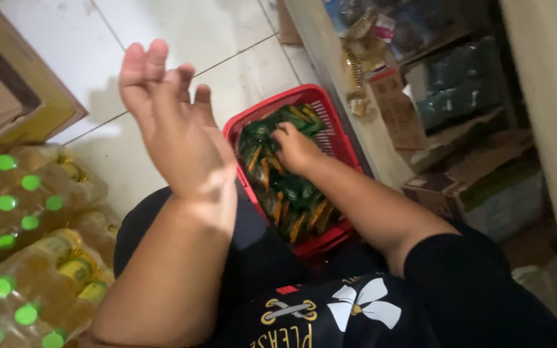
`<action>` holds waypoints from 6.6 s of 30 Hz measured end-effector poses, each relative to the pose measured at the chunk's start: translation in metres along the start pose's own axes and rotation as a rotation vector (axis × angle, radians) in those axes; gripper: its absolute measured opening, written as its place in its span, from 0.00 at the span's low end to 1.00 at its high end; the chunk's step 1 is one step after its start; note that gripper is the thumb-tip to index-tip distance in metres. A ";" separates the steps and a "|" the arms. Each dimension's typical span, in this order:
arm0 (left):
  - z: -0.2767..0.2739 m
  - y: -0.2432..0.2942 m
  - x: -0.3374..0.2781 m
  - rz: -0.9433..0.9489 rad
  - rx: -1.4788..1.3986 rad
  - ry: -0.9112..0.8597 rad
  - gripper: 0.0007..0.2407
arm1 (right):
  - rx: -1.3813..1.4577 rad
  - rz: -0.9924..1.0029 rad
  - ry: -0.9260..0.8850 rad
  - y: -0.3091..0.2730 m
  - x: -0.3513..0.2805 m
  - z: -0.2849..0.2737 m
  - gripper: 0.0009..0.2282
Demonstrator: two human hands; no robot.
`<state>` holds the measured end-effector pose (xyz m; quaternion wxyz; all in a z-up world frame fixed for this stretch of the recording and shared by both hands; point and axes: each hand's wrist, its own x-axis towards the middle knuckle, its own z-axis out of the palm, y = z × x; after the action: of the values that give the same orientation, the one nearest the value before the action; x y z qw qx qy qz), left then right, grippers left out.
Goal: The person organizes small detergent pouches by taking them from a red basket and placing them onto a wooden shelf, then moves them back into the basket by hand.
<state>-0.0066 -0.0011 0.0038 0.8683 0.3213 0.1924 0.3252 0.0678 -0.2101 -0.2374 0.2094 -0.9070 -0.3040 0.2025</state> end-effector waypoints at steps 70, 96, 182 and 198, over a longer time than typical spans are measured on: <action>0.028 -0.100 0.036 -0.346 -0.089 0.036 0.23 | -0.344 -0.178 0.560 -0.103 -0.121 -0.288 0.18; 0.004 -0.099 0.044 -0.342 -0.024 0.082 0.17 | -0.056 -0.022 0.664 -0.059 -0.151 -0.282 0.09; 0.006 -0.120 0.027 -0.393 0.013 0.014 0.18 | 0.115 0.126 0.476 0.034 -0.063 -0.082 0.05; 0.010 -0.144 0.027 -0.477 0.185 -0.062 0.19 | -0.368 0.077 0.966 -0.089 -0.290 -0.440 0.04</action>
<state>0.0815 -0.0713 -0.0909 0.8929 0.3544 0.2651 0.0823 0.0313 -0.4428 0.2427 0.1555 -0.9294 -0.1696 -0.2886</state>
